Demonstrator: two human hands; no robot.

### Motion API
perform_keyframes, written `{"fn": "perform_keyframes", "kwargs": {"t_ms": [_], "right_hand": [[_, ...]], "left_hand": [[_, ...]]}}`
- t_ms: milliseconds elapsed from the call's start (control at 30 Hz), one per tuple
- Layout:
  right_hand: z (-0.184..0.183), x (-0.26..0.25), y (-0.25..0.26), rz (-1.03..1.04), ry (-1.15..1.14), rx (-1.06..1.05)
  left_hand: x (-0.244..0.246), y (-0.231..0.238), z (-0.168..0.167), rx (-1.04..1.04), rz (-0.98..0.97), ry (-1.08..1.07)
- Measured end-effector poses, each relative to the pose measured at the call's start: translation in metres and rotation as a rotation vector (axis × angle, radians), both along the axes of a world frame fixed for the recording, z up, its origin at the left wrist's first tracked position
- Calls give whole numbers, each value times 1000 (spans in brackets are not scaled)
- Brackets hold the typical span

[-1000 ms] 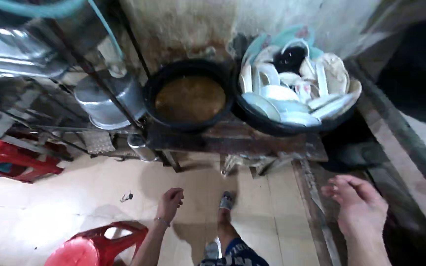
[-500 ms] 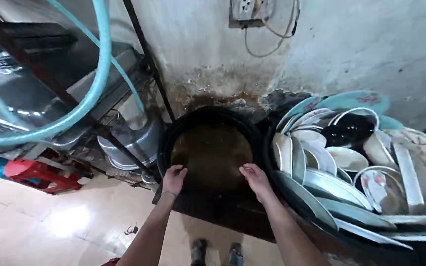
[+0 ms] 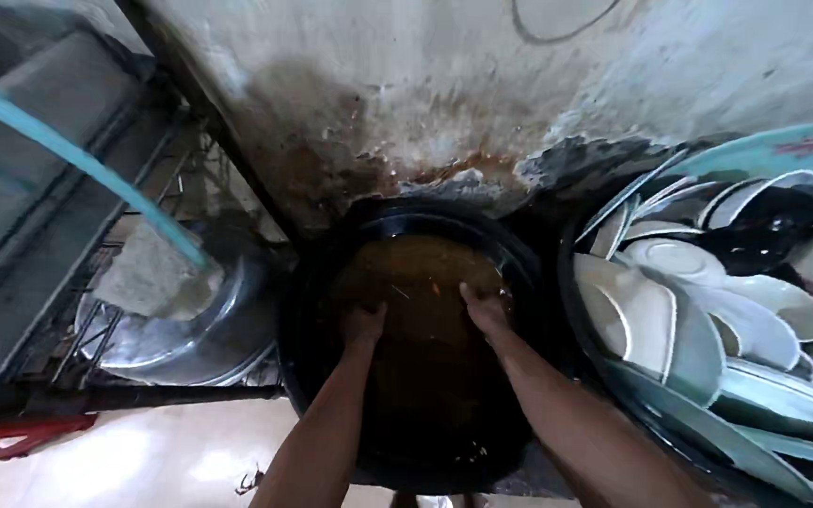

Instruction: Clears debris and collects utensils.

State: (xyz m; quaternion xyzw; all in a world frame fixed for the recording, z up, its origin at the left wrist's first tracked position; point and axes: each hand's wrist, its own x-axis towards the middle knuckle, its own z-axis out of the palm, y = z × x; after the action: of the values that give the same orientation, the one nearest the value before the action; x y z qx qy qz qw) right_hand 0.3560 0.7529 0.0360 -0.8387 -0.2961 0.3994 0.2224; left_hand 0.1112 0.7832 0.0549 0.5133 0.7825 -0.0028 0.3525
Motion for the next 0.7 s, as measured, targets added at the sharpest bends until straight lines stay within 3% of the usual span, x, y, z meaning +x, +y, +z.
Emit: {"fn": "perform_keyframes", "kwargs": {"t_ms": [200, 433, 700], "right_hand": [[-1, -40, 23, 79, 154, 34], [10, -82, -6, 50, 462, 51], [57, -78, -25, 93, 686, 174]], "left_hand": [[7, 19, -10, -25, 26, -350], [2, -3, -22, -160, 160, -678], [-11, -24, 25, -109, -23, -960]]}}
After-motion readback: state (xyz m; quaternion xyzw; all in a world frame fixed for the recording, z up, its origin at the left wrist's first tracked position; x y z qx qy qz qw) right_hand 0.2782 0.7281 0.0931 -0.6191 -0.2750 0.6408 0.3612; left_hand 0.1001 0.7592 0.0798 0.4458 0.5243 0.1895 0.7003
